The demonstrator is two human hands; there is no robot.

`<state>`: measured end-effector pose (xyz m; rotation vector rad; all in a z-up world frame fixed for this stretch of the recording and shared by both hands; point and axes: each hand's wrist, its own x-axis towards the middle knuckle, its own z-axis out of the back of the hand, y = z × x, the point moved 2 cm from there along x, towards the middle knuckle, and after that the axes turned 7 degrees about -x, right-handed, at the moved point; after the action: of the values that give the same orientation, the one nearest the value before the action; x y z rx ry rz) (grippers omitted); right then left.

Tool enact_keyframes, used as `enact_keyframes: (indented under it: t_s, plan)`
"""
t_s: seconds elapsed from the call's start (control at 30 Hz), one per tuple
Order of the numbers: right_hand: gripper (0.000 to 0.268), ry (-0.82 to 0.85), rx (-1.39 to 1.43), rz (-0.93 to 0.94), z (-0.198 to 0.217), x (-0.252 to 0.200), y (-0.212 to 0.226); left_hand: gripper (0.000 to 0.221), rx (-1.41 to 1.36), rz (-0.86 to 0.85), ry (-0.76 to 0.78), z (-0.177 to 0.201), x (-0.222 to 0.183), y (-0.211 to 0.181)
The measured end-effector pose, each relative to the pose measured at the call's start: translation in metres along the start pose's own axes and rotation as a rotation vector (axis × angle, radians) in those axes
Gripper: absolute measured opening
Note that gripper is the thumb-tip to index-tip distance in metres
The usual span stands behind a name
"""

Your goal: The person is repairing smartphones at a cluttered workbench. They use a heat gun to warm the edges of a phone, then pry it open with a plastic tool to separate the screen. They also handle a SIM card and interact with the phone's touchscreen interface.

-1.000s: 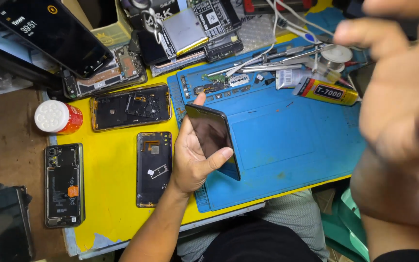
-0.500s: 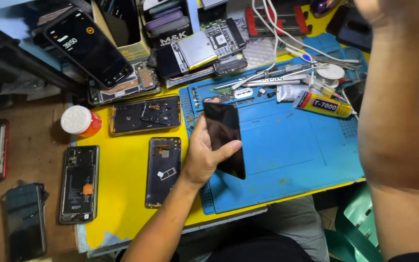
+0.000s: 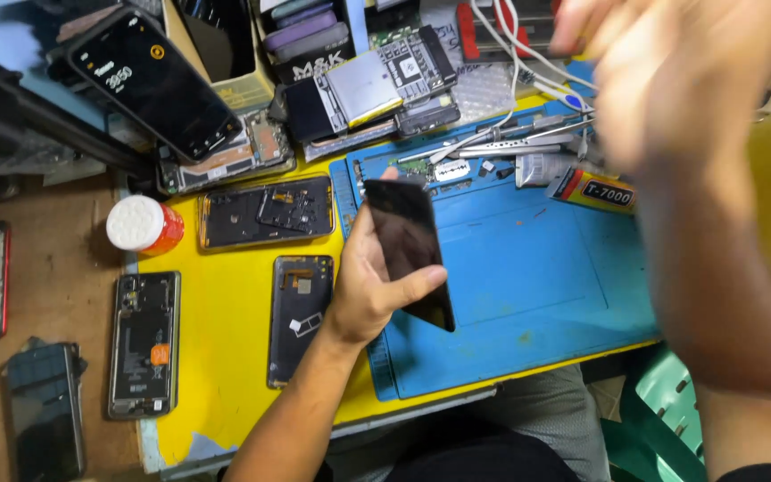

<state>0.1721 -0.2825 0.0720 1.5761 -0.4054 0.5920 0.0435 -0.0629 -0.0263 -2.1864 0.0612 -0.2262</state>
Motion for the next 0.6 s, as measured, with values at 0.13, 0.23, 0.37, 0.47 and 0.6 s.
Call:
enact_keyframes:
  t_s: [0.13, 0.23, 0.37, 0.47, 0.6]
  plan:
    - [0.012, 0.36, -0.026, -0.545, -0.034, -0.08, -0.011, 0.116, -0.132, 0.015, 0.063, 0.002, -0.001, -0.003]
    - [0.011, 0.486, 0.174, -0.681, -0.047, -0.111, -0.023, 0.114, -0.182, 0.043, 0.078, -0.003, 0.0, -0.006]
    - [0.007, 0.49, 0.229, -0.744, -0.047, -0.117, -0.021, 0.116, -0.12, 0.059, 0.055, -0.004, 0.001, -0.005]
    - [0.009, 0.522, 0.267, -0.733, -0.044, -0.118, -0.024, 0.116, -0.066, 0.057, 0.021, -0.003, 0.001, -0.005]
    - [0.006, 0.514, 0.259, -0.759, -0.042, -0.122, -0.027, 0.115, -0.004, 0.09, 0.007, -0.004, 0.0, -0.006]
